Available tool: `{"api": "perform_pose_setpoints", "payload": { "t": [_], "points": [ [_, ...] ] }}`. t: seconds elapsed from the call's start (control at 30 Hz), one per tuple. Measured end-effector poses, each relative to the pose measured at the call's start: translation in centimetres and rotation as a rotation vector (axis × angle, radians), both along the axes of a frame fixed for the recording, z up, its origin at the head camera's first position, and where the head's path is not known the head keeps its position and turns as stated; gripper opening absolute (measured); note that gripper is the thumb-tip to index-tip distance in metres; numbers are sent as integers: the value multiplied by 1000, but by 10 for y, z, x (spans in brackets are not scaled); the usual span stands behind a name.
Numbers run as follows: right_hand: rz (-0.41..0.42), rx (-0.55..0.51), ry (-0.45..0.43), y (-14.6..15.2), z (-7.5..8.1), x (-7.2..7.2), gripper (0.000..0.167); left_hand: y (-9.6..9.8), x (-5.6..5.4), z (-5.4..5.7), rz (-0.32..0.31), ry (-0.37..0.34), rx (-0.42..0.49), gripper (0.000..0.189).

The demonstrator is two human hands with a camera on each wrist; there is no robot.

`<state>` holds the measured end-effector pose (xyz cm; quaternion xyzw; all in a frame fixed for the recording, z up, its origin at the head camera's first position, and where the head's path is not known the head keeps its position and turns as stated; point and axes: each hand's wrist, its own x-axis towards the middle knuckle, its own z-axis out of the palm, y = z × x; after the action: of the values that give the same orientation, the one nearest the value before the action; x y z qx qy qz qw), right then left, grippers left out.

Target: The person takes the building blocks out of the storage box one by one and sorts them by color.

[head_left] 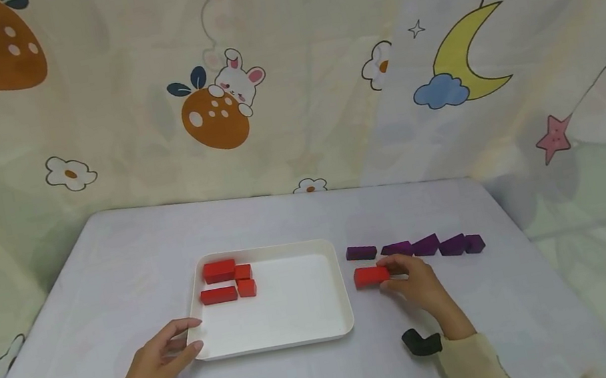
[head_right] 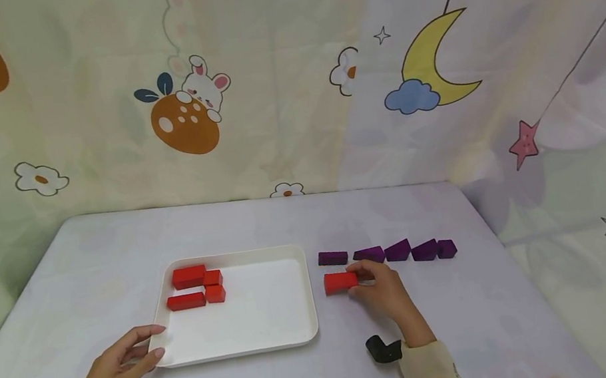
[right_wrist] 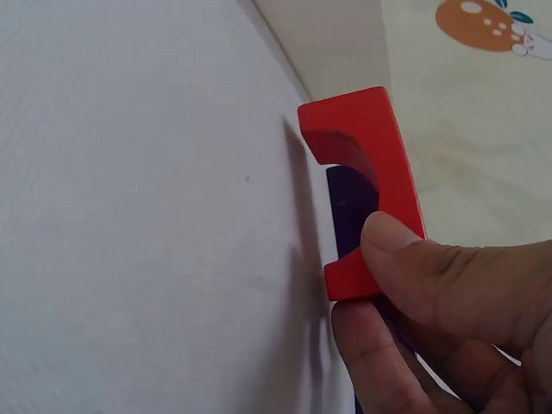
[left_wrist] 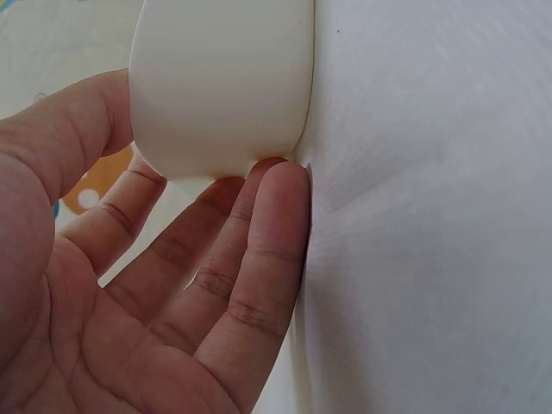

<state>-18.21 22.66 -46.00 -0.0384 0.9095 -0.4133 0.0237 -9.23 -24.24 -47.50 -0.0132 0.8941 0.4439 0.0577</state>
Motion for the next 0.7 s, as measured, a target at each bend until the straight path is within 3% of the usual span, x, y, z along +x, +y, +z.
{"api": "perform_pose_setpoints", "payload": {
  "t": [0.2, 0.37, 0.57, 0.7],
  "points": [
    [-24, 16, -12, 0, -5, -1, 40, 1, 0, 1, 4, -5, 3, 47],
    [2, 35, -15, -2, 5, 1, 50, 0, 0, 0, 6, -6, 5, 48],
    [34, 16, 109, -26, 27, 10, 50, -1, 1, -1, 1, 12, 13, 47],
    [34, -106, 181, -55, 31, 13, 47, 0, 1, -1, -3, 13, 19, 47]
  ]
}}
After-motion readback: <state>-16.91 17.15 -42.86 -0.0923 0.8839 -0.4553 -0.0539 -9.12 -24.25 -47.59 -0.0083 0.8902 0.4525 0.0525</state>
